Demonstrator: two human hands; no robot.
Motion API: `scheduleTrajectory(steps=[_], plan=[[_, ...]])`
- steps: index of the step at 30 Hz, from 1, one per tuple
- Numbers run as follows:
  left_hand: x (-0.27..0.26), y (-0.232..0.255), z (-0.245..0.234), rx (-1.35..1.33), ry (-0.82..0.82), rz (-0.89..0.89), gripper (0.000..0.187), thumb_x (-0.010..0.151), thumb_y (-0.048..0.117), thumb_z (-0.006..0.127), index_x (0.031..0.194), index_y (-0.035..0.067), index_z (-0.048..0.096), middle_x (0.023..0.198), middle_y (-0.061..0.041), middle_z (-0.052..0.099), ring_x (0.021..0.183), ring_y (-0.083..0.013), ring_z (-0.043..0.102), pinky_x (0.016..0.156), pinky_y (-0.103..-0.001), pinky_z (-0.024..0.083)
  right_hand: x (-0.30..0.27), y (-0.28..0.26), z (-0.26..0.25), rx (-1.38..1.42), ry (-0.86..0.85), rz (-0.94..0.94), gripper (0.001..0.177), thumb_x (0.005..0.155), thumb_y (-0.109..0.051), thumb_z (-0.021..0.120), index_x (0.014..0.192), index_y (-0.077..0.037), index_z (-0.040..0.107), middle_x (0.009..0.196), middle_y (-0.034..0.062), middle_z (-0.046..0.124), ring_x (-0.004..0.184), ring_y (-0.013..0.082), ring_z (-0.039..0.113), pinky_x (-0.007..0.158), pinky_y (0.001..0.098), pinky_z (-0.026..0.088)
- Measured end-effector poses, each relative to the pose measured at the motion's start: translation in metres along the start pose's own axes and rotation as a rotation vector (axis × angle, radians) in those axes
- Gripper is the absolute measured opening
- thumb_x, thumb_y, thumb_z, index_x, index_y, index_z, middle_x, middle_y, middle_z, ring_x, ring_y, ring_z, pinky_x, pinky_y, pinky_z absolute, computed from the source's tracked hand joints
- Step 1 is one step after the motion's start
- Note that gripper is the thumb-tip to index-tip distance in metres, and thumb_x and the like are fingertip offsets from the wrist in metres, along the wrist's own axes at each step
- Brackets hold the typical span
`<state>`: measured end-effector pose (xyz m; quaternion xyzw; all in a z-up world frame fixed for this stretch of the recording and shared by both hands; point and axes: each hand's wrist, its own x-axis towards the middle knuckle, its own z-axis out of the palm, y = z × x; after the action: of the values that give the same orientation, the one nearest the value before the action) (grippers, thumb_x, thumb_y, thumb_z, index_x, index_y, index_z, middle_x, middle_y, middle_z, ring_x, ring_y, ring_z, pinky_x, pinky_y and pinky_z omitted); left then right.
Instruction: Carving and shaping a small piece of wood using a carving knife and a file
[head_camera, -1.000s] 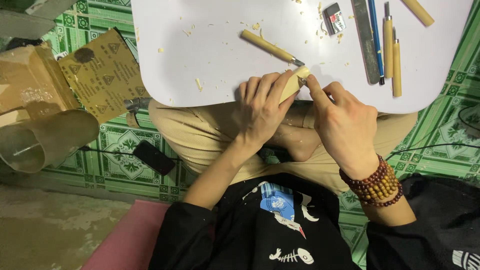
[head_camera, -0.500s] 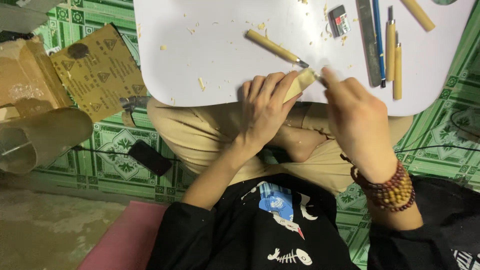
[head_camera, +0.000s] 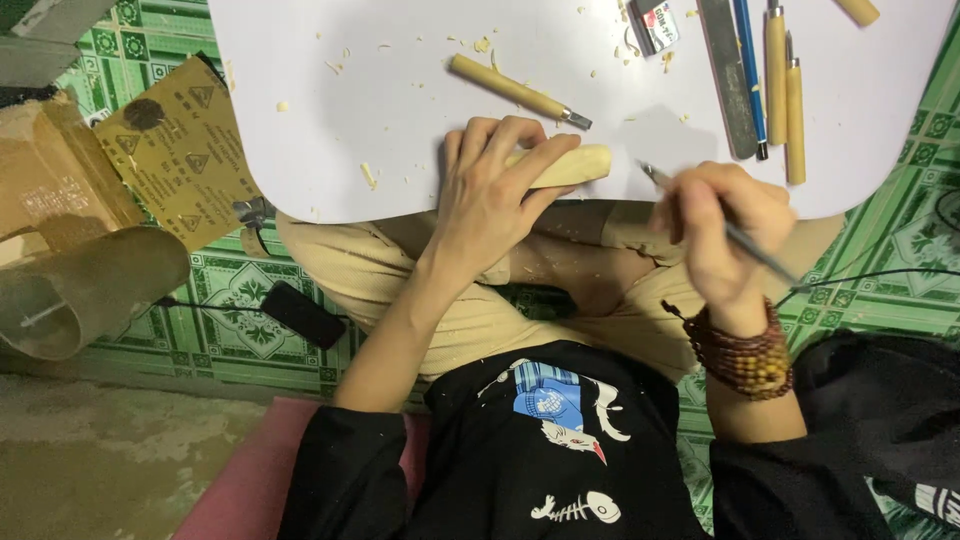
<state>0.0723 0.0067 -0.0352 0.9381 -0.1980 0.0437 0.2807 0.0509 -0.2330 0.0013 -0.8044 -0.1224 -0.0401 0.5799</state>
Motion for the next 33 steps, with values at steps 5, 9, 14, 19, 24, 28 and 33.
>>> scheduleTrajectory(steps=[5,9,14,19,24,28,33], plan=[[-0.002,-0.003,0.004,-0.108,0.040,0.037,0.045,0.089,0.039,0.079,0.129,0.026,0.062,0.108,0.004,0.052,0.104,-0.0215,0.050,0.088,-0.038,0.036,0.006,-0.002,0.020,-0.110,-0.059,0.020,0.016,0.103,0.005,0.066,0.116,0.011,0.073,0.075,0.0148,0.072,0.069,0.0269,0.074,0.062,0.0338,0.056],[-0.003,-0.003,0.005,-0.098,0.054,0.036,0.046,0.088,0.035,0.081,0.129,0.024,0.062,0.109,0.003,0.052,0.104,-0.0215,0.049,0.089,-0.038,0.036,0.006,-0.001,0.025,-0.190,-0.049,-0.029,0.013,0.102,0.001,0.071,0.113,0.007,0.077,0.073,0.0146,0.071,0.066,0.0282,0.071,0.063,0.0328,0.055],[-0.002,-0.001,0.003,-0.104,0.064,0.027,0.045,0.089,0.035,0.080,0.129,0.024,0.063,0.108,0.003,0.053,0.104,-0.0218,0.050,0.089,-0.038,0.037,0.005,-0.002,0.024,-0.256,-0.078,-0.026,0.013,0.105,-0.002,0.070,0.113,0.004,0.077,0.078,0.0124,0.073,0.072,0.0296,0.073,0.064,0.0367,0.056],[-0.001,0.001,0.001,-0.109,0.076,0.027,0.044,0.089,0.032,0.081,0.128,0.023,0.062,0.107,0.002,0.053,0.103,-0.0228,0.052,0.089,-0.039,0.039,0.010,-0.009,0.026,-0.256,-0.100,-0.049,0.011,0.106,0.000,0.069,0.113,0.006,0.075,0.079,0.0147,0.072,0.073,0.0330,0.073,0.066,0.0396,0.055],[0.001,0.004,-0.003,-0.158,0.105,0.004,0.046,0.084,0.027,0.087,0.124,0.021,0.065,0.104,0.000,0.054,0.100,-0.0232,0.051,0.088,-0.041,0.038,0.012,-0.009,0.026,-0.274,-0.122,-0.076,0.012,0.106,0.000,0.069,0.115,0.007,0.075,0.081,0.0161,0.072,0.076,0.0361,0.074,0.068,0.0411,0.056],[-0.002,0.001,0.001,-0.112,0.100,0.024,0.048,0.083,0.028,0.087,0.125,0.021,0.063,0.104,0.001,0.053,0.101,-0.0232,0.052,0.088,-0.040,0.039,0.011,-0.008,0.025,-0.269,-0.122,-0.071,0.012,0.107,0.001,0.067,0.116,0.007,0.074,0.080,0.0138,0.071,0.075,0.0322,0.073,0.070,0.0400,0.056],[-0.002,0.000,0.001,-0.124,0.084,0.023,0.050,0.083,0.029,0.087,0.126,0.022,0.062,0.105,0.002,0.053,0.101,-0.0230,0.052,0.089,-0.041,0.040,0.013,-0.010,0.023,-0.271,-0.133,-0.083,0.016,0.103,-0.001,0.073,0.116,0.009,0.073,0.082,0.0174,0.070,0.077,0.0364,0.073,0.070,0.0425,0.056]])
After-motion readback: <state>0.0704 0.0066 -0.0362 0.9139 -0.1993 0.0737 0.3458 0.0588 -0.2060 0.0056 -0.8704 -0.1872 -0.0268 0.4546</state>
